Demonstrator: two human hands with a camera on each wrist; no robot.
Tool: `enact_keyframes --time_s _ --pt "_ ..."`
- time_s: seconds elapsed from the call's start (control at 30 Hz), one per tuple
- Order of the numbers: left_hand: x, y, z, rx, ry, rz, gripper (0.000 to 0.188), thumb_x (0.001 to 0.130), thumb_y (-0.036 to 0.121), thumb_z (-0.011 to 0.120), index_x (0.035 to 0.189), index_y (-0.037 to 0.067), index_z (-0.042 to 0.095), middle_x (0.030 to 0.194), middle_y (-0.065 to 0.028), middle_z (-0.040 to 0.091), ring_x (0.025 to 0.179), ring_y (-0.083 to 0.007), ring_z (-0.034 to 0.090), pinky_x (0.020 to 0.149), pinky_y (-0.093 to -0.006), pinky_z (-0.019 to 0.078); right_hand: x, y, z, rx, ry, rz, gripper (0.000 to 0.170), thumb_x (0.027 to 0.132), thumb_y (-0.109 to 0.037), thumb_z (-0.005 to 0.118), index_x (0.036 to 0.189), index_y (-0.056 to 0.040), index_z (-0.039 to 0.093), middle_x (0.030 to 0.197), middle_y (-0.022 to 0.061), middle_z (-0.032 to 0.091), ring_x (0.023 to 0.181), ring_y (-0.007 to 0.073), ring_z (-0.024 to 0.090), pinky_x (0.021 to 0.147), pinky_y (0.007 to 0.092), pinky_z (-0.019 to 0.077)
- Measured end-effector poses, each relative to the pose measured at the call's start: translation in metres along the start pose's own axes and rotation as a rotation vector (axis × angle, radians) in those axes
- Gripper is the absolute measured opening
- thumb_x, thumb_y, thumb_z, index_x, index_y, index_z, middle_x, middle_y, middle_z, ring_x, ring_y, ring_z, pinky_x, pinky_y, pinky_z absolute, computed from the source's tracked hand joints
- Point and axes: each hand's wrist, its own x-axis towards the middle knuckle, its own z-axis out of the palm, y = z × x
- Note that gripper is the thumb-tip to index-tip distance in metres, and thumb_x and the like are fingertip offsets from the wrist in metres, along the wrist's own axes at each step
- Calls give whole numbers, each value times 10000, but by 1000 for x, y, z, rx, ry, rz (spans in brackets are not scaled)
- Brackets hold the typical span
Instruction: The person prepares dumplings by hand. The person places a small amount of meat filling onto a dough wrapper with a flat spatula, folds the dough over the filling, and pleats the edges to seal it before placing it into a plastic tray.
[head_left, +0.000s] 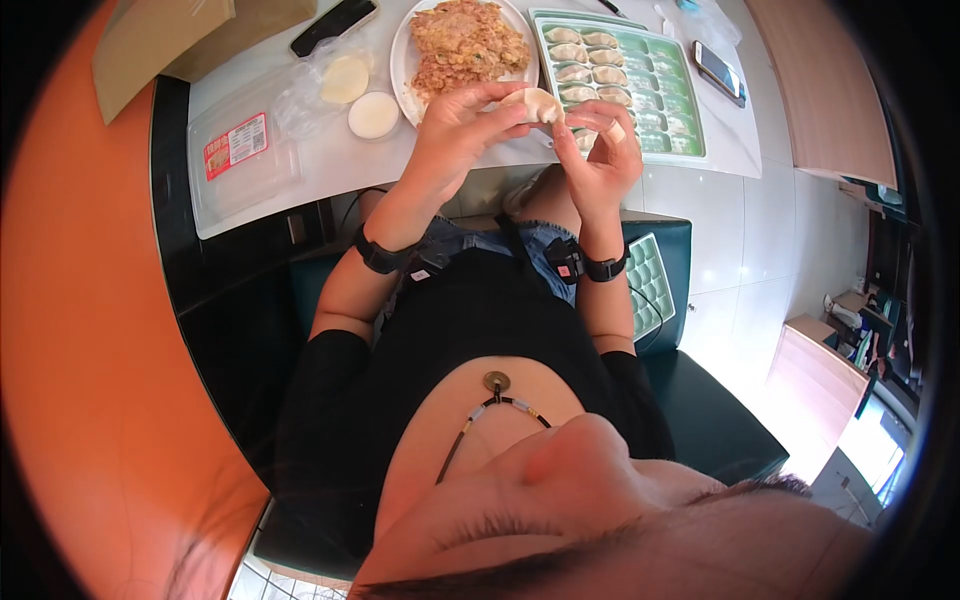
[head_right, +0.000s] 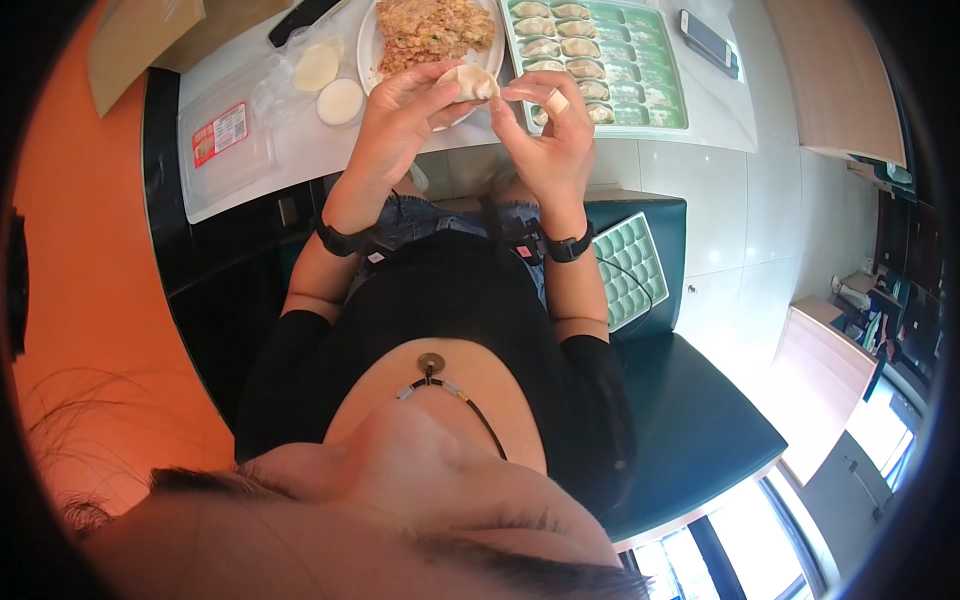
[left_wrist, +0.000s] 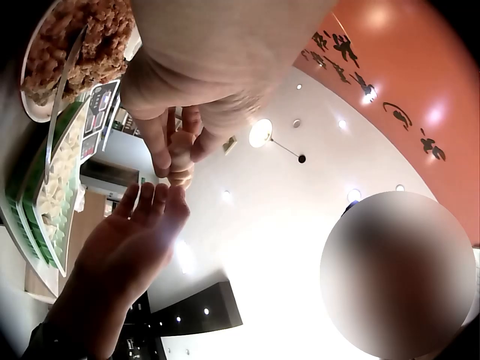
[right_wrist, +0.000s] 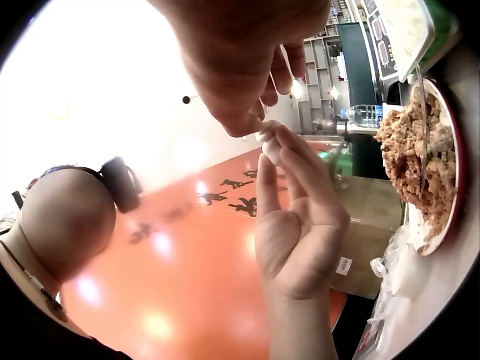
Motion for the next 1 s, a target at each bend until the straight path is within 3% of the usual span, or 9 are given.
enact_keyframes --time_s 0.13,0.23,0.37,0.57,0.63,0.73,0.8,0.97,1.0 --pt "-1 4 3 -18 8 -18 300 943 55 620 1223 -49 595 1132 -151 662 1036 -236 672 923 -329 563 3 -3 -4 100 -44 -15 185 764 117 715 920 24 680 1001 112 610 905 183 598 757 282 487" --pt "-2 4 2 -52 -38 -14 297 935 85 653 1191 -61 620 1110 -123 670 982 -185 677 873 -300 569 1 -2 -5 196 -48 70 179 738 75 744 892 3 688 964 74 614 884 171 619 746 268 500" --pt "-2 7 3 -10 -44 -24 291 933 90 657 1181 -58 625 1095 -124 679 967 -185 682 882 -309 566 4 -2 -9 183 -64 13 177 734 87 739 888 12 696 948 75 618 883 164 619 743 262 500" --pt "-2 8 1 88 -44 -4 293 915 80 676 1170 -59 636 1078 -128 692 971 -180 683 869 -290 551 8 -3 -13 130 -25 36 190 722 88 748 893 15 708 946 81 632 875 159 621 738 260 499" --pt "-3 9 4 126 -68 -14 295 908 77 683 1166 -60 640 1077 -130 695 972 -178 683 864 -282 546 6 -5 -11 241 -9 110 178 714 65 755 875 4 711 938 80 638 874 164 624 758 272 499" --pt "-2 9 10 229 -52 -36 297 898 74 697 1155 -65 645 1080 -130 698 976 -169 681 865 -272 537 5 1 -17 112 -47 43 146 715 51 743 844 -5 707 918 75 641 862 165 629 766 270 495" --pt "-3 5 12 324 -62 50 300 890 63 705 1154 -66 646 1070 -122 701 980 -158 677 863 -266 533 1 1 -20 81 -66 78 116 722 44 726 819 -11 694 916 70 648 863 163 633 755 265 493" --pt "-1 0 14 327 -51 -14 278 894 54 701 1139 -65 648 1076 -110 698 991 -154 673 868 -259 528 0 7 -26 131 -99 156 131 754 19 742 874 -18 703 915 59 655 883 152 638 751 260 505" --pt "-1 -2 14 364 -40 -26 269 896 53 699 1133 -65 649 1075 -106 697 994 -154 672 870 -258 526 4 -3 -25 168 -110 253 133 784 26 736 908 -7 702 961 71 657 920 150 637 767 259 514"
